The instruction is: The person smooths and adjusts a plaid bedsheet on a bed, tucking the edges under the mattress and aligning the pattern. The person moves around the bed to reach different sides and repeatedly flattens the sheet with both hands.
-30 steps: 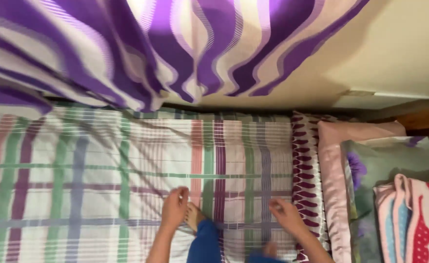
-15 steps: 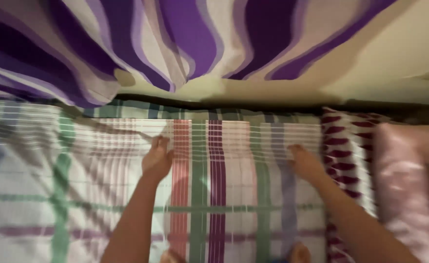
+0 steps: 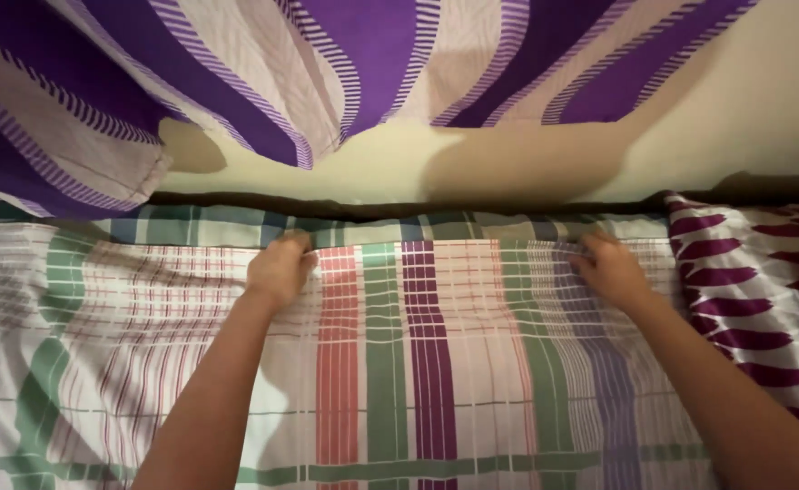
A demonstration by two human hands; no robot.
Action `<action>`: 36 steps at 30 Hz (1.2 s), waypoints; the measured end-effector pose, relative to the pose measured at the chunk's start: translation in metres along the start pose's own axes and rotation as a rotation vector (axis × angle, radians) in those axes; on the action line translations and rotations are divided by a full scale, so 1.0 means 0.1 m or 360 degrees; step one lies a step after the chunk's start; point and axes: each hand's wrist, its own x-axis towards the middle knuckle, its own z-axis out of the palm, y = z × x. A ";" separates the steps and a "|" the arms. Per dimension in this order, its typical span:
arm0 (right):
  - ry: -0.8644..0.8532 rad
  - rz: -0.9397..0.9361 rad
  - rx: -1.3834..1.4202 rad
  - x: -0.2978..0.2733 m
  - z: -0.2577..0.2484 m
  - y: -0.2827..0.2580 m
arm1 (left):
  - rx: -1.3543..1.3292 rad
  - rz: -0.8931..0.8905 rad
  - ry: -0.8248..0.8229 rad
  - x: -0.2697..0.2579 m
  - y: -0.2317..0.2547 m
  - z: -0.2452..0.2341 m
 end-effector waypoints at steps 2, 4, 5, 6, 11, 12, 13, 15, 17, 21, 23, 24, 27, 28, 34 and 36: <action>0.0023 0.0019 -0.0047 0.07 0.09 0.11 | -0.0010 0.0037 0.0059 -0.04 0.05 -0.06; 0.0021 0.0036 -0.0097 0.14 0.11 0.22 | -0.0026 0.0063 0.0095 -0.05 0.12 -0.05; 0.0242 -0.0071 -0.0122 0.20 0.09 0.27 | -0.0112 0.0141 0.0299 0.00 0.17 -0.05; 0.0464 -0.0176 -0.0146 0.26 0.07 0.32 | -0.0197 0.0217 0.0503 0.05 0.21 -0.04; 0.0298 -0.0201 -0.0055 0.37 0.30 0.46 | 0.0033 0.0378 0.0900 0.30 0.24 0.34; 0.0070 -0.0088 0.0080 0.38 0.37 0.43 | 0.0157 0.0426 0.1074 0.24 0.22 0.32; 0.0039 -0.0107 0.0101 0.36 0.37 0.32 | 0.0175 0.0395 0.1049 0.25 0.18 0.31; 0.0325 -0.0070 -0.0370 0.34 0.26 0.17 | -0.0016 0.0437 0.0689 0.33 0.18 0.23; 0.0368 -0.0092 -0.0396 0.29 0.28 0.16 | 0.0013 0.0414 0.0647 0.28 0.16 0.25; 0.0147 0.0140 -0.0285 0.31 0.10 0.04 | 0.0150 0.0349 0.0385 0.26 0.20 0.13; 0.0062 0.0268 -0.0226 0.31 -0.15 -0.16 | 0.0221 0.0306 0.0438 0.31 0.12 0.16; -0.0036 0.0391 -0.0150 0.29 -0.25 -0.24 | 0.0302 0.0249 0.0479 0.35 0.10 0.22; 0.0205 0.0017 -0.0312 0.11 -0.36 -0.16 | 0.0328 0.0222 0.0444 0.16 0.08 -0.06; 0.0195 0.0027 -0.0320 0.04 -0.43 -0.10 | 0.0322 0.0232 0.0433 0.07 0.05 -0.14; -0.0160 0.0285 -0.0240 -0.02 -0.54 0.31 | 0.0209 0.0326 0.0054 0.00 -0.33 -0.55; -0.0056 0.0135 -0.0065 0.04 -0.49 0.47 | 0.0134 0.0336 0.0027 0.08 -0.46 -0.55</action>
